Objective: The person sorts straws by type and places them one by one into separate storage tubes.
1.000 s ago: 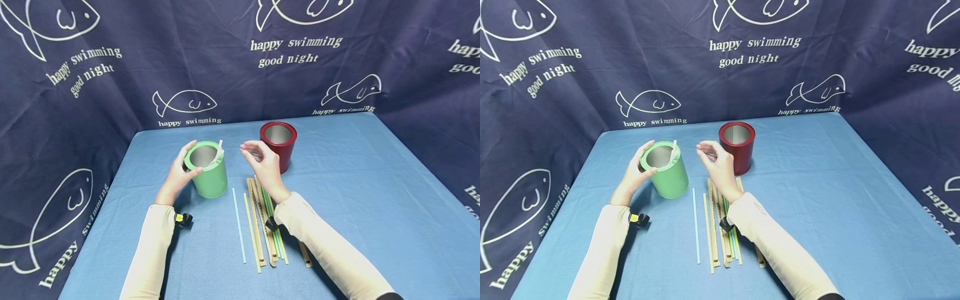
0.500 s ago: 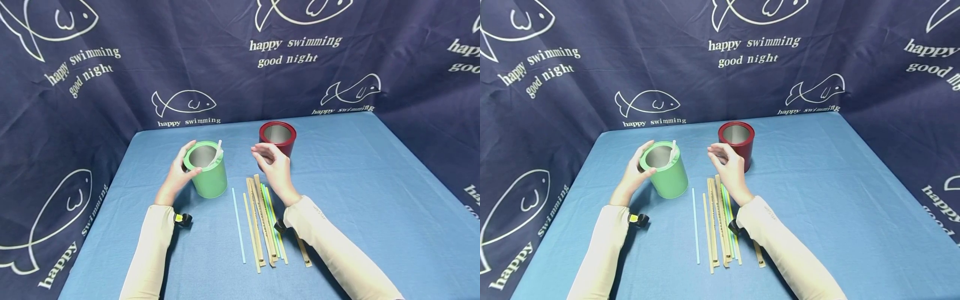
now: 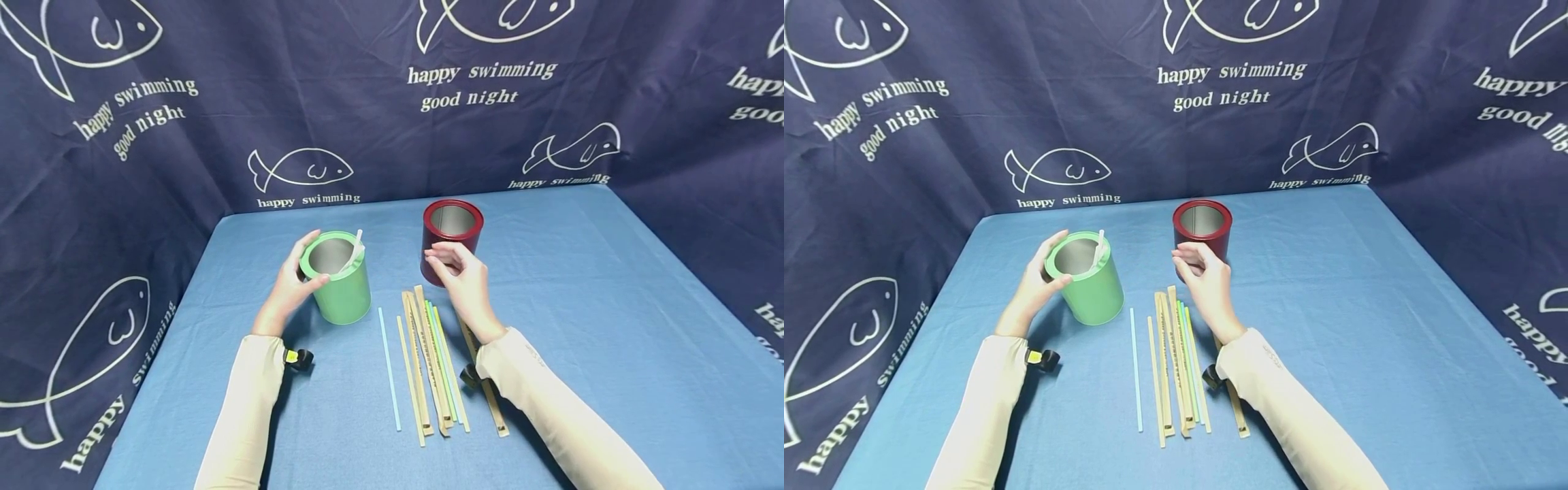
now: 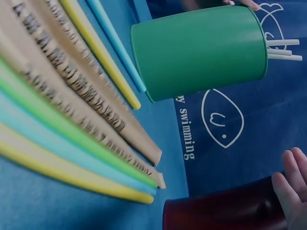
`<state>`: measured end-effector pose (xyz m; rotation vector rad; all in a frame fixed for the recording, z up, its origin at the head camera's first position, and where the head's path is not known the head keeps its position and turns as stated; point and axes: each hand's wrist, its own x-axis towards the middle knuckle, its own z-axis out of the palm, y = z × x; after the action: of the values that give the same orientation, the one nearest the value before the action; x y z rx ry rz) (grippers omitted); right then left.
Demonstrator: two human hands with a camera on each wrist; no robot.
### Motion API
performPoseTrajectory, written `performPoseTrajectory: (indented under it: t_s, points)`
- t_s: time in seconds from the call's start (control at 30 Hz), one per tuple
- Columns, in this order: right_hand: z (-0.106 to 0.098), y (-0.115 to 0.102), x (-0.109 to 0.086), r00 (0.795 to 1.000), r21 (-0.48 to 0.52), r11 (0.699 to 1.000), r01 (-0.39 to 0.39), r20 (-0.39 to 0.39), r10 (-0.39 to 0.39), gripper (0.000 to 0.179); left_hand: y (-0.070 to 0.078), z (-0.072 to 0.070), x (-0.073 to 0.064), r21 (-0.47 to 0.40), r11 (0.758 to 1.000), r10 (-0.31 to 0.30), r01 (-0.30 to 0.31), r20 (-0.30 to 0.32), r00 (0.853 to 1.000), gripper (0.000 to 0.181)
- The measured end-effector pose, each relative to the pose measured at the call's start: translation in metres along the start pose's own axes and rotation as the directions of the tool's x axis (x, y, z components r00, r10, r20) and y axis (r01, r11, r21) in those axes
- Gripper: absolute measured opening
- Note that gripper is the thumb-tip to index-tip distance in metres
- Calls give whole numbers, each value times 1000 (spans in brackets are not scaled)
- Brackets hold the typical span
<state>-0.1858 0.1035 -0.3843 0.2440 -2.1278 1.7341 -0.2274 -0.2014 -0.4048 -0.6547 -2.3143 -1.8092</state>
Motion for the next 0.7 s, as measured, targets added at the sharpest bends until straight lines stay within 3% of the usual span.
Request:
performPoseTrajectory:
  t_s: [0.47, 0.7]
  points:
    - [-15, 17, -7, 998, -157, 986, -50, 20, 54, 23, 2, 0, 1, 7, 1000, 5, -5, 2, 1000, 82]
    - [-17, 20, -9, 991, -350, 933, -84, 66, 114, 24, 2, 1, 0, 4, 1000, -2, 2, 4, 1000, 82]
